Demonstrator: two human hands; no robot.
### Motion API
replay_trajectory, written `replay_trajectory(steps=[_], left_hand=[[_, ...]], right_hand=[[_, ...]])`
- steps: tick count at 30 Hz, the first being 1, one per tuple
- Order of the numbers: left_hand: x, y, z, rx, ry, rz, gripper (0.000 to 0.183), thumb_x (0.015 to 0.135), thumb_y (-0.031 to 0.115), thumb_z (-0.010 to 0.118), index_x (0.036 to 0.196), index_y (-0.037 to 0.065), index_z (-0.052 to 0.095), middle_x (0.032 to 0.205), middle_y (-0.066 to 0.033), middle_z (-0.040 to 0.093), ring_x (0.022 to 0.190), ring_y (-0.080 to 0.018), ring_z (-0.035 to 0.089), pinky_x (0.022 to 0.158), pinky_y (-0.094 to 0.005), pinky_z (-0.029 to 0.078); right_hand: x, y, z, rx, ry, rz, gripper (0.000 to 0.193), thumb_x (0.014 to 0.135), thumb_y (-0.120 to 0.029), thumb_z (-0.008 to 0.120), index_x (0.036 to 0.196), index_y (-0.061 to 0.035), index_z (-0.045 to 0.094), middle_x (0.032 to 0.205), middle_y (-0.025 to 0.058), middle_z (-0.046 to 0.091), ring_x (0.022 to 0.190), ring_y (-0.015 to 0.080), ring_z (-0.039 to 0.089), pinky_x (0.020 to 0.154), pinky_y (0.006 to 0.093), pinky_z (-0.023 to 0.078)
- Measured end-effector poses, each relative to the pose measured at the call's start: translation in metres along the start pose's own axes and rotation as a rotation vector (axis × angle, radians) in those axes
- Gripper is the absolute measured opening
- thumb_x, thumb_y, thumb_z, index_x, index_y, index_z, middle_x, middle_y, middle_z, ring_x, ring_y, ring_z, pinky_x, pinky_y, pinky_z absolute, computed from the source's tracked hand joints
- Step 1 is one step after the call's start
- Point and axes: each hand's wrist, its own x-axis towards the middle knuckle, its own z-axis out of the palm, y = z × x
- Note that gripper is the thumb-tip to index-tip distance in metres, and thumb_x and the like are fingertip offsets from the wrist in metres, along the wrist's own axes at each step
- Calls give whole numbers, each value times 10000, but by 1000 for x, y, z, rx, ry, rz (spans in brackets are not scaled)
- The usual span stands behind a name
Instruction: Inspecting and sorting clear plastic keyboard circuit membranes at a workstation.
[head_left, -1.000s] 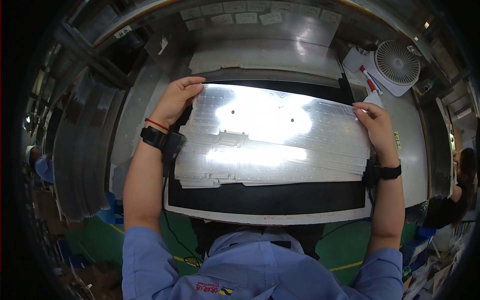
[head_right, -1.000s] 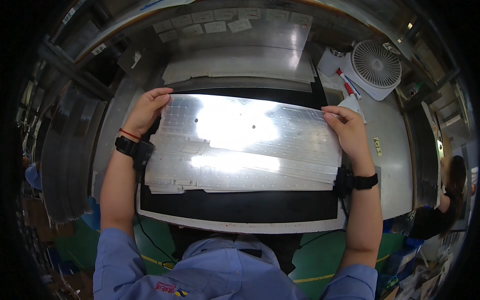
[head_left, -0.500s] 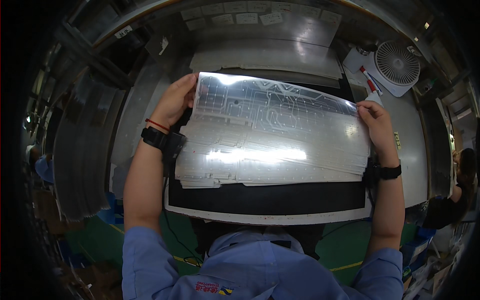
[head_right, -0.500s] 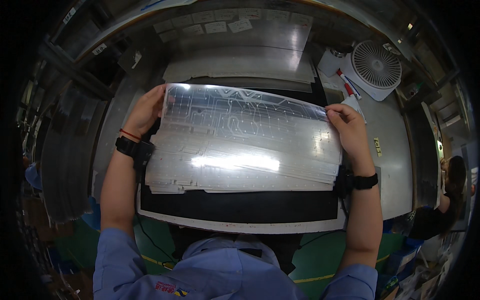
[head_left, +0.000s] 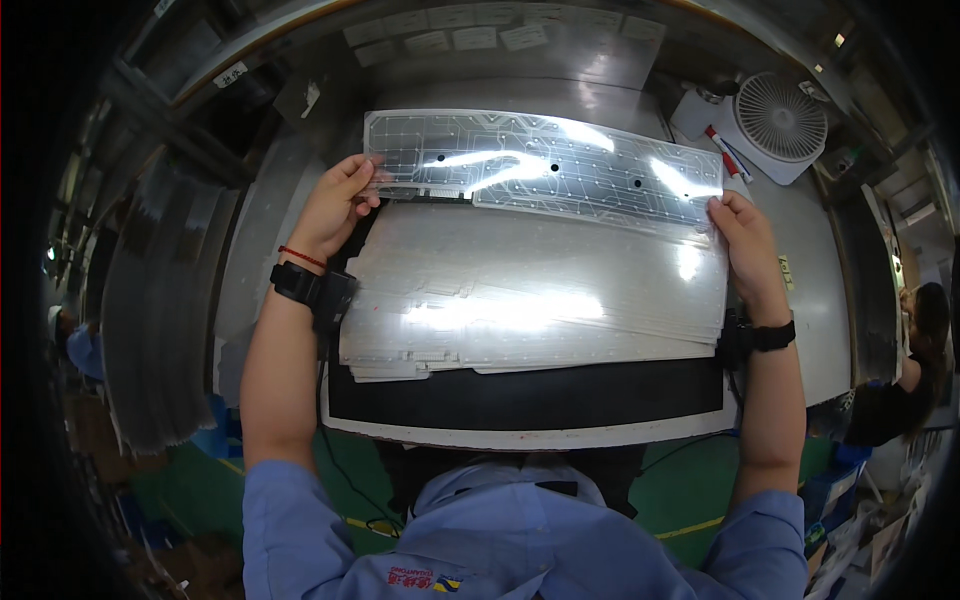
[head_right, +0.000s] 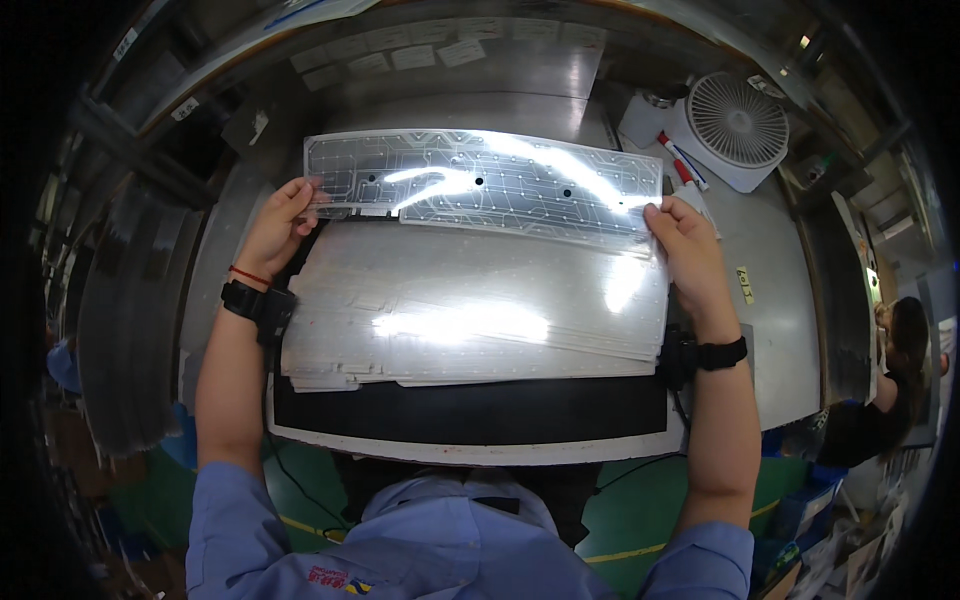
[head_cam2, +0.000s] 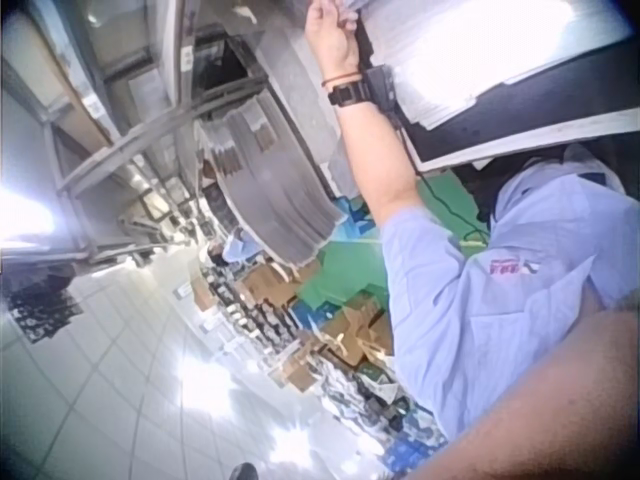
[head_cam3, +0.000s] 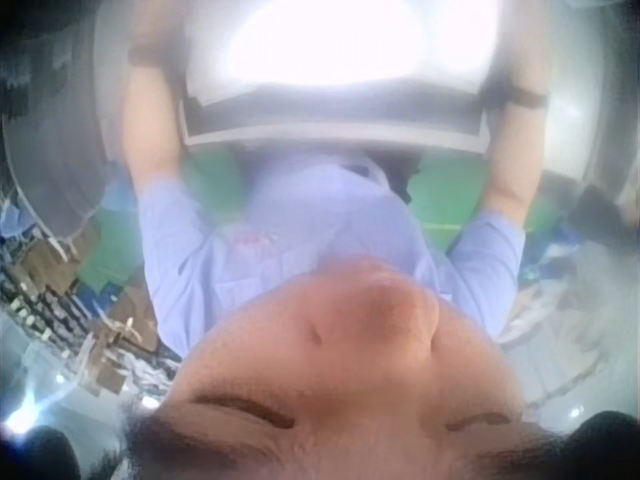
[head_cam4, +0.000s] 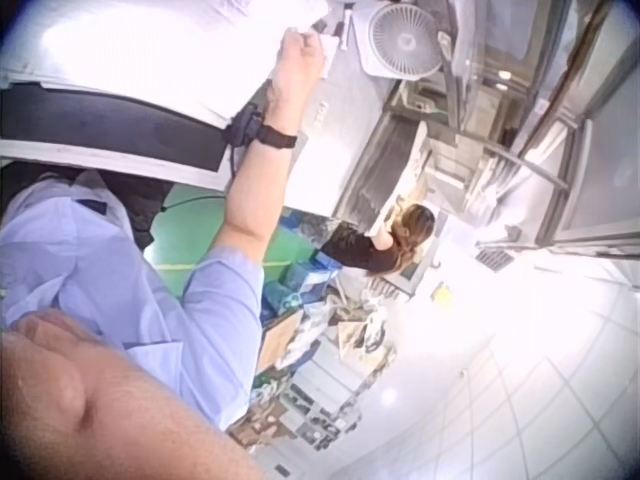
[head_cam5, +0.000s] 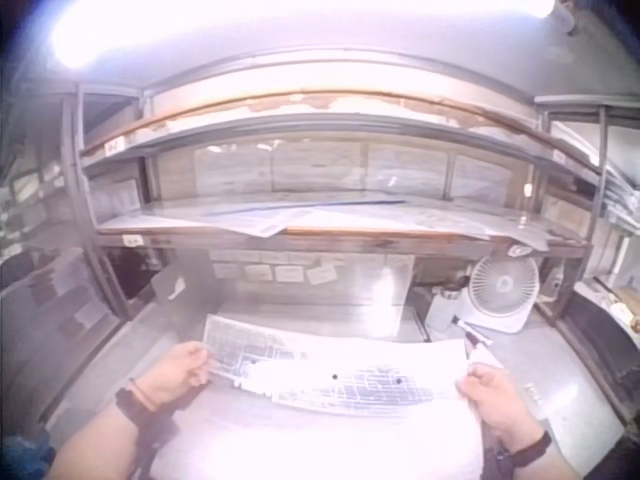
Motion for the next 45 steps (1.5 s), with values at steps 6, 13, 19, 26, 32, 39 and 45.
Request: replay_trajectory(steps=[6, 13, 19, 26, 32, 39, 45], left_hand=[[0, -2, -1, -15, 30, 12, 260, 999, 209, 491, 1180, 30, 543, 949, -26, 643, 658, -33, 533, 556, -146, 418], [-4, 3, 1, -35, 28, 8, 228, 998, 195, 487, 1166, 53, 548, 1023, -46, 646, 754, -60, 612, 617, -152, 479], [-6, 9, 20, -167, 125, 92, 153, 962, 125, 543, 1100, 64, 565, 1156, -86, 618, 854, -138, 641, 749, -220, 525], [3, -7, -9, -141, -1, 103, 154, 935, 100, 588, 1070, 29, 602, 1124, -100, 644, 913, -140, 636, 819, -262, 529], [0, -4, -1, -111, 36, 121, 269, 923, 100, 608, 1174, 6, 586, 1118, -106, 648, 960, -157, 640, 857, -273, 529], [-4, 2, 8, -66, 8, 163, 282, 955, 124, 557, 1219, 24, 563, 1182, -94, 628, 1050, -157, 605, 915, -291, 493], [-3, 3, 1, 26, 11, 22, 268, 988, 228, 503, 1206, 79, 548, 1063, -23, 635, 884, -85, 578, 786, -232, 455]], right_hand=[[-3, -3, 5, 8, 33, -1, 163, 963, -186, 559, 960, -33, 617, 769, -35, 587, 675, 29, 522, 640, 178, 417], [-3, -5, 1, -90, 46, -30, 169, 937, -164, 597, 1018, -19, 631, 701, -48, 572, 631, 36, 515, 608, 178, 403], [-3, -1, 2, -37, 112, -124, 159, 923, -79, 584, 1060, -13, 632, 862, 13, 654, 743, 61, 586, 669, 189, 449], [-3, 1, 1, -78, 90, -161, 185, 906, 9, 542, 1074, 7, 619, 958, 58, 671, 840, 100, 628, 750, 221, 492], [-3, 3, -1, -83, 84, -182, 198, 907, 18, 532, 1088, 18, 611, 965, 61, 670, 848, 102, 629, 751, 224, 494], [-1, 1, 7, -48, 134, -250, 155, 927, -44, 567, 1065, 9, 612, 980, 70, 665, 856, 106, 633, 758, 226, 504], [-2, -2, 1, 16, 60, -77, 135, 953, -149, 571, 982, -20, 590, 869, 17, 634, 786, 81, 611, 688, 216, 487]])
